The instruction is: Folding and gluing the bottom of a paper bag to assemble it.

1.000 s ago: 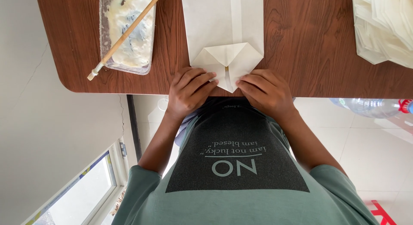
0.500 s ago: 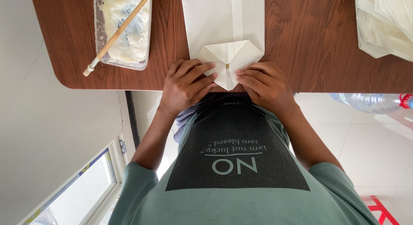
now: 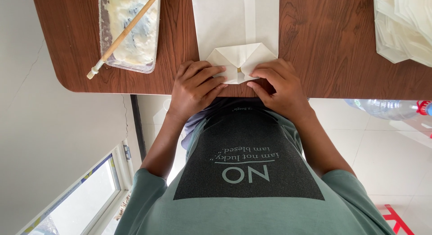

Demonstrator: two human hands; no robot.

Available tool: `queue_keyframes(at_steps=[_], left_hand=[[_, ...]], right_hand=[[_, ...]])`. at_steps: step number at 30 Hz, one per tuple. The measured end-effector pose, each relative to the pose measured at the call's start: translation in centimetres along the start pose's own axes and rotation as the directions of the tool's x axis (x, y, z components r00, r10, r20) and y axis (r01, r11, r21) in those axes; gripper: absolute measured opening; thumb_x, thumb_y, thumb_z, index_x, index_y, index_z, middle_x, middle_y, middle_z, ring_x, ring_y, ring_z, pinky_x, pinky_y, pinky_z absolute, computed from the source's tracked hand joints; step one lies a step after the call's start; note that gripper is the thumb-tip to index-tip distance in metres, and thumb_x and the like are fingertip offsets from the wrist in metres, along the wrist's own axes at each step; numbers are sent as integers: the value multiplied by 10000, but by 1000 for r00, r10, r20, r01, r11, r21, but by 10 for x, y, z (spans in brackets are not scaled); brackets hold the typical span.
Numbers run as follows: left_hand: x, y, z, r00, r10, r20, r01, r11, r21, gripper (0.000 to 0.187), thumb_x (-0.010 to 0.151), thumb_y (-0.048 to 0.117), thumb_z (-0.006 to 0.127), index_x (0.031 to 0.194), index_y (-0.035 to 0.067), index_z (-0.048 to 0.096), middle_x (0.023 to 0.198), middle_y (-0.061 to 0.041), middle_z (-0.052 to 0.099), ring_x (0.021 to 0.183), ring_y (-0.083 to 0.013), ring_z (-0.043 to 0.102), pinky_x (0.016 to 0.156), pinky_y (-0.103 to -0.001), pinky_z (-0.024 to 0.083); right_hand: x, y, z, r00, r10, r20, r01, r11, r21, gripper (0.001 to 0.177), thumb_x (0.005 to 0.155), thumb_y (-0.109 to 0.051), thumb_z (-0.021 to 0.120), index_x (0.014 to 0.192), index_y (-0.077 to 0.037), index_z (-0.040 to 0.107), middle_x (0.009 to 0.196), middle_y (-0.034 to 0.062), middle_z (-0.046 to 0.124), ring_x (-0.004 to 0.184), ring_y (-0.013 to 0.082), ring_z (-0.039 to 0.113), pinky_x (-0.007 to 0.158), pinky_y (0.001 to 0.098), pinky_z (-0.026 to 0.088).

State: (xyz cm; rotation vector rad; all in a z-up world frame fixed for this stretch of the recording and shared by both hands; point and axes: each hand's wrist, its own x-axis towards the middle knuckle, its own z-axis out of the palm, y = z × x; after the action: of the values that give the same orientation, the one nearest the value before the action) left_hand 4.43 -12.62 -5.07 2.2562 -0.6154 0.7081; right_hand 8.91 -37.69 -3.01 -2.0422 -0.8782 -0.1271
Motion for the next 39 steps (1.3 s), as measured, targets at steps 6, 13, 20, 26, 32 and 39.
queue_keyframes(at_steps=[6, 13, 20, 26, 32, 39], left_hand=[[0, -1, 1, 1000, 0, -3, 0, 999, -36, 38, 894, 156, 825, 872, 185, 814, 1049, -23, 782, 979, -282, 692, 862, -392, 483], [8, 2, -4, 999, -21, 46, 22, 999, -38, 82, 907, 222, 826, 930, 146, 809, 1066, -52, 778, 952, -291, 678, 875, -421, 467], [29, 3, 1, 957, 43, 285, -41, 999, -13, 466, 772, 413, 921, 1140, 170, 770, 1273, -58, 689, 1114, -297, 585, 981, -487, 381], [38, -1, 1, 921, 63, 384, -64, 998, -11, 441, 706, 363, 960, 1063, 173, 785, 1238, -42, 675, 1083, -280, 565, 951, -486, 372], [35, -6, 4, 924, 50, 380, -33, 998, -51, 440, 695, 362, 969, 1039, 162, 781, 1232, -41, 671, 1083, -279, 552, 949, -488, 382], [35, -10, 6, 926, 41, 374, -8, 996, -89, 468, 694, 416, 968, 1046, 166, 788, 1219, -33, 678, 1066, -280, 546, 942, -480, 386]], right_hand=[[-2, 1, 2, 998, 55, 10, -55, 998, 3, 237, 913, -2, 773, 1140, -72, 763, 995, 105, 731, 911, 357, 669, 803, 452, 506], [4, -1, -4, 998, 16, 63, -15, 1000, -13, 91, 910, -12, 771, 943, -96, 760, 1059, 73, 733, 937, 345, 666, 800, 447, 484], [6, -1, -6, 994, 76, 84, -83, 993, 82, 149, 890, -3, 814, 964, -125, 771, 1049, 20, 752, 987, 309, 688, 806, 392, 456], [-2, 0, -7, 995, 94, 45, -99, 986, 131, 170, 873, 13, 831, 954, -117, 756, 985, 4, 771, 977, 278, 697, 852, 378, 444], [2, 1, -15, 997, 76, -15, -74, 991, 109, 228, 855, 18, 873, 1028, -58, 744, 1066, 88, 742, 1012, 340, 670, 905, 446, 490], [-7, 10, -13, 998, -47, -35, 45, 997, -67, 147, 851, 37, 884, 905, -45, 774, 1084, 132, 695, 1018, 374, 639, 903, 496, 524]])
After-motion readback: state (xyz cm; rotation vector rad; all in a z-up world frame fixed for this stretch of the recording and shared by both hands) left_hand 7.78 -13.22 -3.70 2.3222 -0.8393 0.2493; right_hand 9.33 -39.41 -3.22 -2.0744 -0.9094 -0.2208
